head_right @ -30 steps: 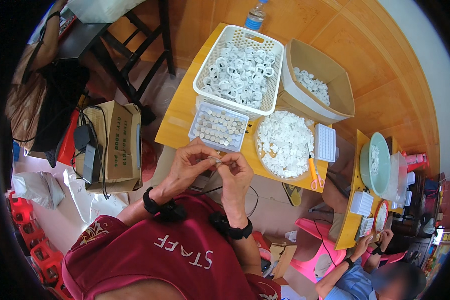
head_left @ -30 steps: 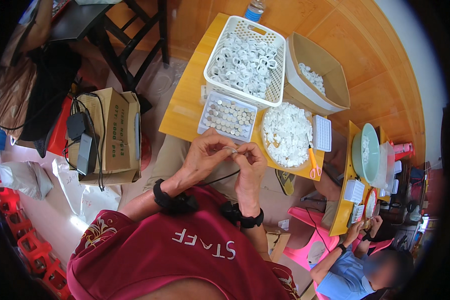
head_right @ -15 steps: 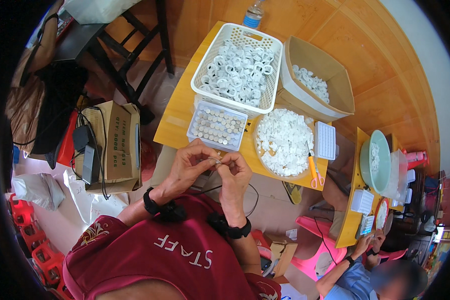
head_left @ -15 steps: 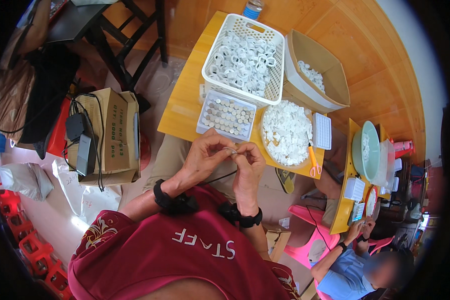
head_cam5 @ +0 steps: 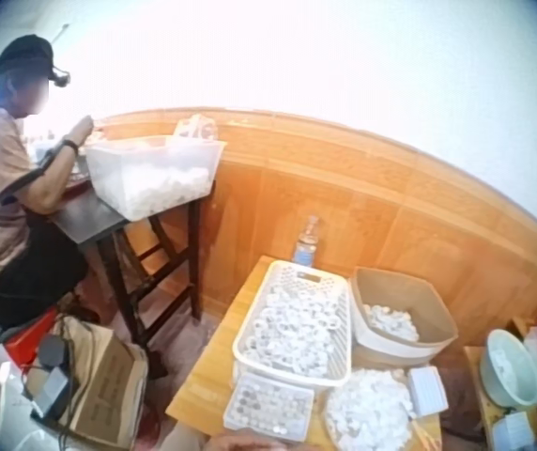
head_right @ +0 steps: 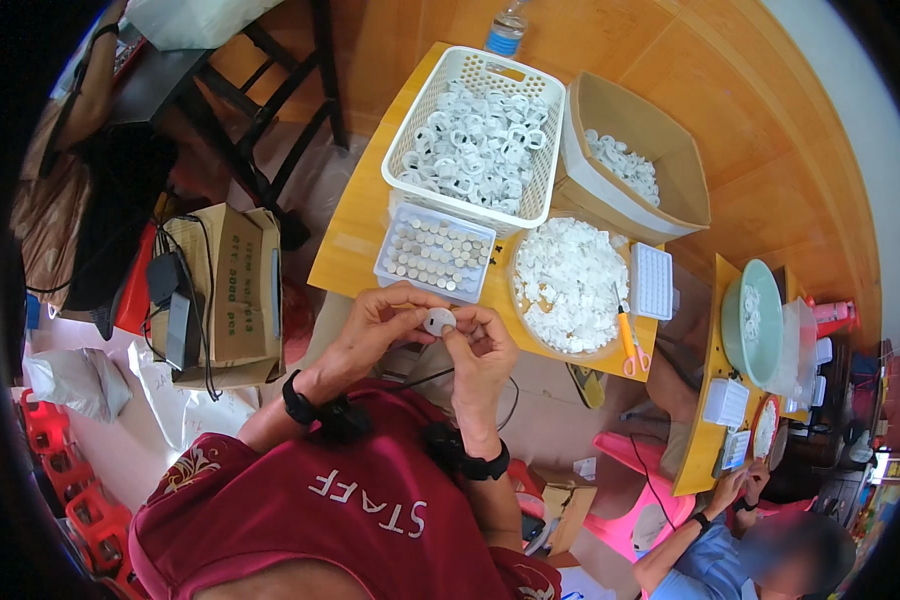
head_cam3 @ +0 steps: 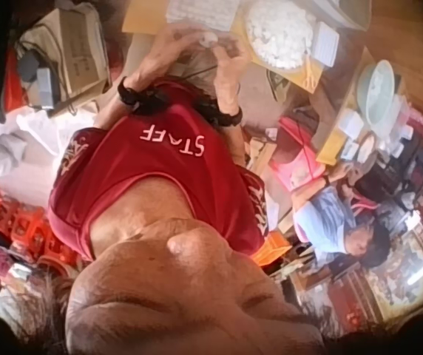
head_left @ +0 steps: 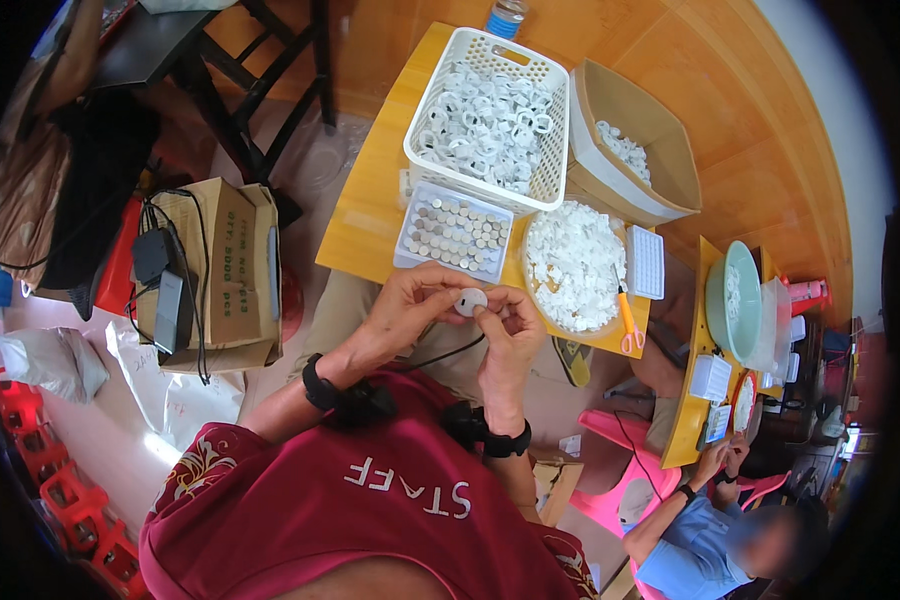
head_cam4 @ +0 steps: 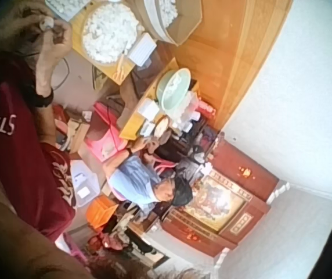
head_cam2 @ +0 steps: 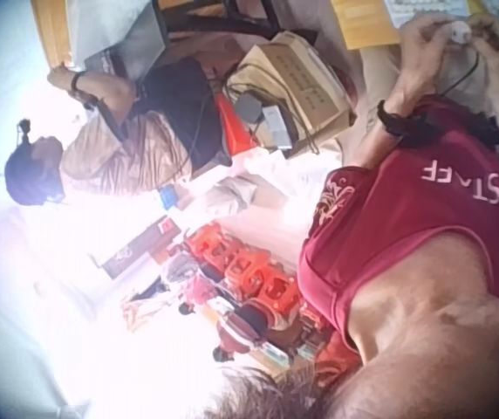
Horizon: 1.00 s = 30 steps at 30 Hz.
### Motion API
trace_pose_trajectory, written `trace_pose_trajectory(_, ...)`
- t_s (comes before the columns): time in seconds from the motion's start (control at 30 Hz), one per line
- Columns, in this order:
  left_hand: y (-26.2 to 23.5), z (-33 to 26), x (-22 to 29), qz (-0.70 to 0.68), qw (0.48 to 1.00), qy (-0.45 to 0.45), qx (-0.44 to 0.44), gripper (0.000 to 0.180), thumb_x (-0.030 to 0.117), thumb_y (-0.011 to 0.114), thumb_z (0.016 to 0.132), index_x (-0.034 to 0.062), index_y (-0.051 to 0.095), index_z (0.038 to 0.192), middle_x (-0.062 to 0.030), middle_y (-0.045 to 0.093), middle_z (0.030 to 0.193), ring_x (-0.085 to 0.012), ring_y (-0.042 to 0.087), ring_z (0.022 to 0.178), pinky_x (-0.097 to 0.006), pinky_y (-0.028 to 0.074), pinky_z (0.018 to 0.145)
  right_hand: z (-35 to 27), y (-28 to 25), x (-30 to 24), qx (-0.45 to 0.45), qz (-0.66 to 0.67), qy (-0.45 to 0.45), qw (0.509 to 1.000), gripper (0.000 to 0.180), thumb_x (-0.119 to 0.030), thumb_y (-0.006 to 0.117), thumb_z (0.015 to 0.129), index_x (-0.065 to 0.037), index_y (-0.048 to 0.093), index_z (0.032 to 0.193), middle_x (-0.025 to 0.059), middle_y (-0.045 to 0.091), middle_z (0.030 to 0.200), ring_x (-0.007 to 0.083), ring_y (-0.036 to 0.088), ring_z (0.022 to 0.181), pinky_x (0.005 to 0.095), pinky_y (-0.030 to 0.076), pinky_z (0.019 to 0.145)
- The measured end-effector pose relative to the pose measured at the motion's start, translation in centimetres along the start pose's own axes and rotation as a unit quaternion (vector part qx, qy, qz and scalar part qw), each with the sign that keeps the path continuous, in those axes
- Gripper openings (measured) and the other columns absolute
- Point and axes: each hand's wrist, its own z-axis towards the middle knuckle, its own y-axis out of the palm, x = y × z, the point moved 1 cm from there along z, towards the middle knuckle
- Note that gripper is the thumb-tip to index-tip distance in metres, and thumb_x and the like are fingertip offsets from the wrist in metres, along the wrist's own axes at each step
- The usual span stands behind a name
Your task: Assembling small electronic components into plastic housings for a manufacturing task.
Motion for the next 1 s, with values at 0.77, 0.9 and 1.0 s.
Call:
trace_pose_trajectory(0.77, 0.8, -1.9, 8.3, 0.071, 0.995, 0.03, -0.055, 0.027, 0.007, 0.062, 0.079, 0.0005, 0.058, 0.105, -0.007, 0.059, 0.094, -0.0122, 0.057, 0.085, -0.025, 0.045, 0.075, 12.1, -3.9, -13.7, 0.121, -0.167, -0.203, 0.957, 0.019, -0.003, 0.06, 0.079, 0.003, 0.057, 0.096, 0.0085, 0.058, 0.09, 0.0128, 0.059, 0.072, 0.0236, 0.05, 0.057)
trace_pose_trajectory(0.9, 1.3, -5.0, 17.2, 0.084, 0.931, 0.234, -0.267, 0.024, 0.014, 0.057, 0.082, -0.003, 0.06, 0.099, -0.0155, 0.061, 0.094, -0.0215, 0.061, 0.084, -0.027, 0.047, 0.075, 10.5, -2.5, -15.3, 0.137, -0.166, -0.216, 0.952, 0.017, -0.002, 0.058, 0.081, 0.005, 0.056, 0.096, 0.0097, 0.057, 0.093, 0.0135, 0.059, 0.07, 0.0236, 0.05, 0.055)
trace_pose_trajectory(1.0, 3.2, -10.6, 18.2, -0.266, 0.872, 0.363, -0.19, 0.019, 0.01, 0.056, 0.082, -0.0061, 0.06, 0.092, -0.0161, 0.058, 0.095, -0.0237, 0.059, 0.085, -0.03, 0.047, 0.075, 7.6, -2.5, -13.1, 0.132, -0.191, -0.194, 0.953, 0.014, -0.001, 0.057, 0.081, 0.005, 0.057, 0.095, 0.0076, 0.057, 0.085, 0.0129, 0.059, 0.067, 0.023, 0.049, 0.054)
